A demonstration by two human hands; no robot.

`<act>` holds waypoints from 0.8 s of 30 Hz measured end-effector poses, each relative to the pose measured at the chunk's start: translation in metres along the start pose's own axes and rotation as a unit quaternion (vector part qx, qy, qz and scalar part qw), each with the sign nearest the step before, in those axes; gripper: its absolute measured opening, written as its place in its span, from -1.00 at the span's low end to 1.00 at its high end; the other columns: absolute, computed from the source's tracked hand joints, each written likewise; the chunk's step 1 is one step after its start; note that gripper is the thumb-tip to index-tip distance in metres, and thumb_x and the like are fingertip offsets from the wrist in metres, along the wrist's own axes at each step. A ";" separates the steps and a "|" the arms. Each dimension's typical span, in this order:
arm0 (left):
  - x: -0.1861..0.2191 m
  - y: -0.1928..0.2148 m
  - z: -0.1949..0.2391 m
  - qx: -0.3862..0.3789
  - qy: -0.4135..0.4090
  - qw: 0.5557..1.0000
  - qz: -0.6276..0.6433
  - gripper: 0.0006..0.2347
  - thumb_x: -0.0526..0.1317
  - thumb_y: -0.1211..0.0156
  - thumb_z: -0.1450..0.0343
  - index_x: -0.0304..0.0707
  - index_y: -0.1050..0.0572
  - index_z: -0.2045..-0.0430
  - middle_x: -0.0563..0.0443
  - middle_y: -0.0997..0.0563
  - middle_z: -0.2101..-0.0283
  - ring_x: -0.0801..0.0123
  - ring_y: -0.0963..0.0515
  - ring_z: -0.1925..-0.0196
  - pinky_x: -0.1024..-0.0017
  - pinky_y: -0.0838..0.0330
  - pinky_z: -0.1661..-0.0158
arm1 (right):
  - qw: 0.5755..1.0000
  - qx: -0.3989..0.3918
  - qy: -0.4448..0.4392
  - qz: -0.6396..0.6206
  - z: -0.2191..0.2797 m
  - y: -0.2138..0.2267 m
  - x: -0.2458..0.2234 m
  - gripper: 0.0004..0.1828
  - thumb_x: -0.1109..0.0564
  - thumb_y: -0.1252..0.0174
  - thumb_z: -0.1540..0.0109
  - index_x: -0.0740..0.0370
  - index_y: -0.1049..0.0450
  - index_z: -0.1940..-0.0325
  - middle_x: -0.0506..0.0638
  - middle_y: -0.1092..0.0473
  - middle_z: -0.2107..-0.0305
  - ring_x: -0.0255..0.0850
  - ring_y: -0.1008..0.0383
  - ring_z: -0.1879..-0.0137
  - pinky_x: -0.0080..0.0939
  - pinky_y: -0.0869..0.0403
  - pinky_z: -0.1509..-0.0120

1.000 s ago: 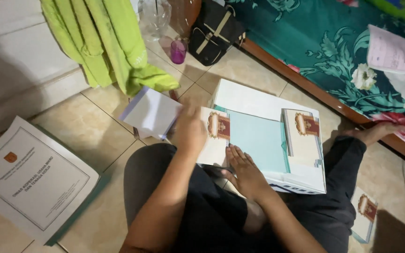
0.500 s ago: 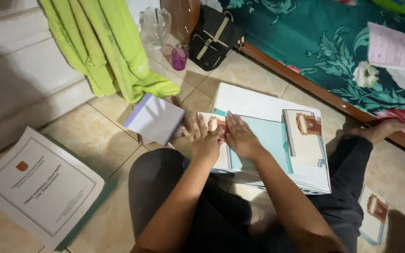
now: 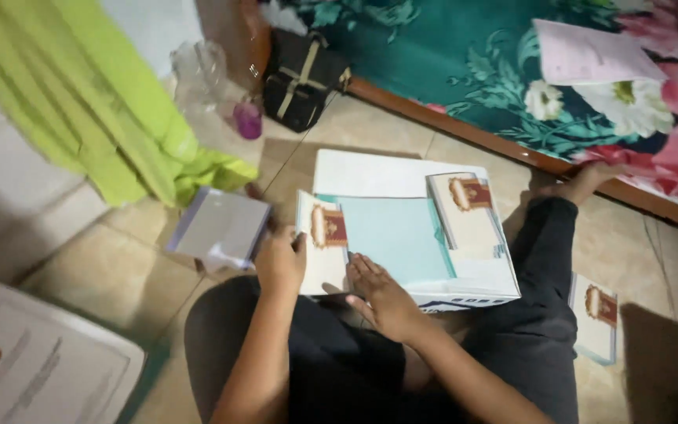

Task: Inserting printed cards into small paper folders or holders

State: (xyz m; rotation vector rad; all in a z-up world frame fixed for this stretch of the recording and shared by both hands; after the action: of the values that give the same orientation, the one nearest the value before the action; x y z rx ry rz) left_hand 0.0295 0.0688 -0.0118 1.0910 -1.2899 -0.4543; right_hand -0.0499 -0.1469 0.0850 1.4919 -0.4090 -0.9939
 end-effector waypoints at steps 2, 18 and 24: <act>0.037 0.034 0.017 0.053 -0.076 0.995 0.040 -0.81 0.16 -0.17 -0.41 0.30 -0.55 0.23 0.28 -0.70 0.39 0.31 -0.70 0.28 0.23 -0.57 0.25 | 0.981 0.113 -0.043 -0.152 0.002 -0.014 0.027 -0.31 -0.13 0.17 -0.44 0.38 -0.06 -0.52 0.37 -0.05 -0.43 0.25 0.03 -0.55 0.17 -0.03 -0.58; 0.145 0.007 0.073 -0.156 -0.386 0.909 0.010 -0.61 0.01 -0.07 -0.49 -0.05 -0.50 -0.18 -0.20 -0.37 -0.39 -0.20 -0.11 -0.52 -0.26 0.09 -0.38 | 0.845 0.328 -0.422 0.024 0.044 -0.009 0.450 -0.85 0.07 -0.23 -0.25 -0.08 -0.56 0.08 -0.06 -0.56 0.28 -0.07 -0.62 0.14 -0.09 -0.57 0.22; 0.146 -0.002 0.072 -0.210 -0.357 0.910 -0.020 -0.61 0.08 0.07 -0.51 0.17 -0.49 -0.20 -0.12 -0.34 -0.42 -0.05 -0.15 -0.53 -0.19 0.22 -0.43 | 0.829 0.360 -0.339 0.263 0.043 0.009 0.310 -0.63 0.06 -0.33 -0.11 0.02 -0.55 -0.01 0.09 -0.21 -0.21 0.17 -0.25 -0.30 0.13 -0.55 -0.02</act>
State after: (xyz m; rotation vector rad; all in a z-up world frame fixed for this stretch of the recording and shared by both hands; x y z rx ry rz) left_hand 0.0052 -0.0760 0.0576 0.5899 -1.6903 -1.1805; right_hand 0.0958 -0.4086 -0.0079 1.4710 -1.7739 -0.9223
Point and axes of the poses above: each hand's wrist, its own z-axis away from the middle knuckle, its own y-axis out of the back of the hand, x = y × z, the point moved 4 cm from there along -z, towards the middle knuckle
